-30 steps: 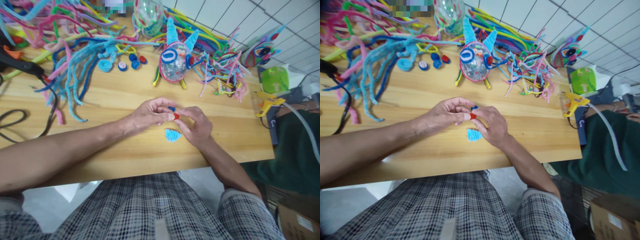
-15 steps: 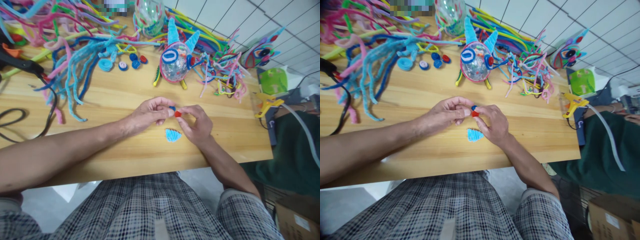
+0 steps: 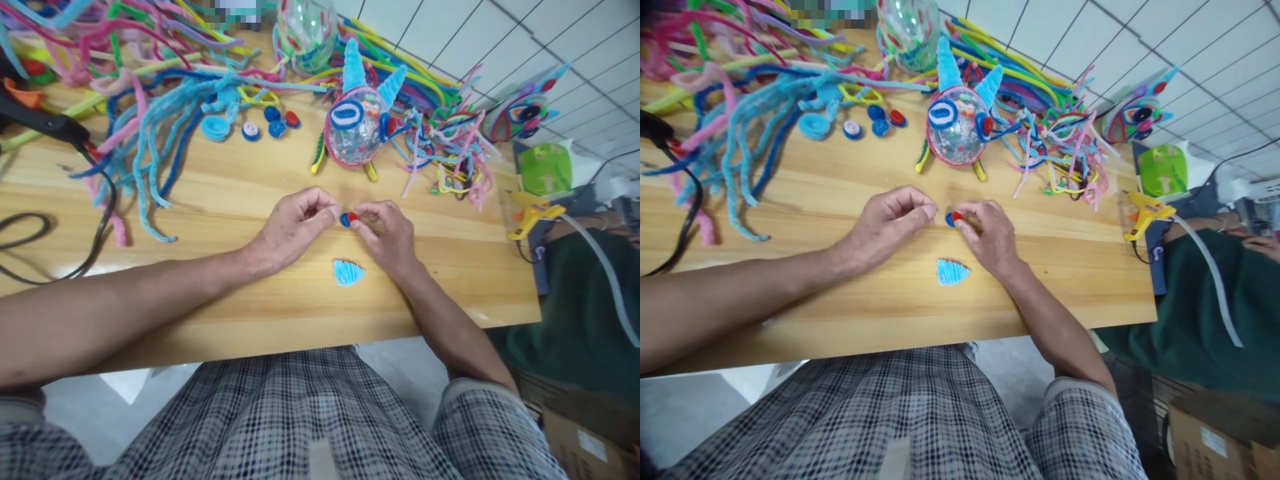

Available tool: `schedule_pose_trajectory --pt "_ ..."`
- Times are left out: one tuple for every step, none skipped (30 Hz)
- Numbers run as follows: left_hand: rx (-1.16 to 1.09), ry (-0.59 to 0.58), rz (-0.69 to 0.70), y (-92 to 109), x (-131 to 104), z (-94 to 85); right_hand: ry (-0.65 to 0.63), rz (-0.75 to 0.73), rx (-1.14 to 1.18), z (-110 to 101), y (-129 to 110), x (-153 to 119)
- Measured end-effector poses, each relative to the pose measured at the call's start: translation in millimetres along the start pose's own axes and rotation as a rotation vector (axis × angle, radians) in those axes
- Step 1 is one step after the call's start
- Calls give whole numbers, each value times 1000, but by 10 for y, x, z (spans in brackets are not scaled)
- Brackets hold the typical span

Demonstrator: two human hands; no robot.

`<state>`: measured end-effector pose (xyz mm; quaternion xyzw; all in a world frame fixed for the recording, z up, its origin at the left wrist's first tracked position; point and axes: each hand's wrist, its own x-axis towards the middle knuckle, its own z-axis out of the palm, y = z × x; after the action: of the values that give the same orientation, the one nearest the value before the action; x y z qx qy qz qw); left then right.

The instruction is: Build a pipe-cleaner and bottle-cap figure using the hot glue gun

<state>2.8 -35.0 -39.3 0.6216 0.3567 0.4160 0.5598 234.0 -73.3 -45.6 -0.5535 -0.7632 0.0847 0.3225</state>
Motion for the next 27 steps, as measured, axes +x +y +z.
schedule_pose_trajectory --pt "57 -14 36 2 -12 -4 -15 -7 -19 5 -3 -2" --pt "122 -27 74 2 -23 -9 -28 -16 -38 11 -4 -4" --pt "190 -40 116 -2 -33 -14 -35 -29 -54 16 -4 -8" --pt "258 -56 161 -11 -40 -20 -36 -42 -66 22 -1 -11" --pt "322 -72 206 -25 -46 -26 -31 -57 -72 27 3 -13" --pt "380 -87 248 -43 -49 -31 -23 -71 -73 31 8 -16" --pt "429 -101 284 -64 -51 -36 -14 -82 -73 35 13 -18" --pt "470 -114 313 -89 -52 -40 -10 -89 -74 39 17 -20" --pt "508 -125 334 -115 -52 -42 -8 -92 -78 43 20 -22" --pt "545 -134 347 -140 -53 -43 -9 -92 -86 46 22 -24" --pt "580 -142 354 -163 -54 -41 -11 -92 -95 48 23 -27" --pt "614 -152 355 -182 -56 -37 -11 -93 -105 51 22 -30" --pt "645 -162 350 -196 -59 -32 -11 -96 -114 52 21 -34" --pt "675 -172 342 -204 -63 -26 -10 -100 -123 54 18 -37" --pt "701 -182 334 -206 -67 -19 -12 -104 -133 54 15 -40" --pt "726 -191 330 -203 -73 -13 -17 -106 -143 54 11 -43" --pt "752 -200 333 -196 -79 -6 -24 -108 -154 54 7 -45" --pt "779 -208 341 -187 -86 -1 -32 -110 -165 54 3 -46" --pt "808 -217 354 -178 -94 4 -38 -112 -173 56 0 -47" --pt "838 -225 370 -169 -102 8 -42 -116 -178 58 -3 -47" --pt "868 -232 385 -161 -109 10 -43 -120 -178 62 -4 -47" --pt "897 -238 399 -154 -116 12 -40 -126 -177 66 -4 -47" --pt "923 -242 411 -149 -122 13 -38 -129 -175 71 -2 -47" --pt "946 -244 420 -145 -127 13 -35 -130 -171 75 0 -47" --pt "965 -246 428 -142 -130 13 -32 -129 -164 78 3 -48" --pt "977 -247 433 -139 -133 13 -30 -124 -153 80 7 -49" --pt "985 -248 437 -135 -134 14 -27 -116 -135 78 10 -50"
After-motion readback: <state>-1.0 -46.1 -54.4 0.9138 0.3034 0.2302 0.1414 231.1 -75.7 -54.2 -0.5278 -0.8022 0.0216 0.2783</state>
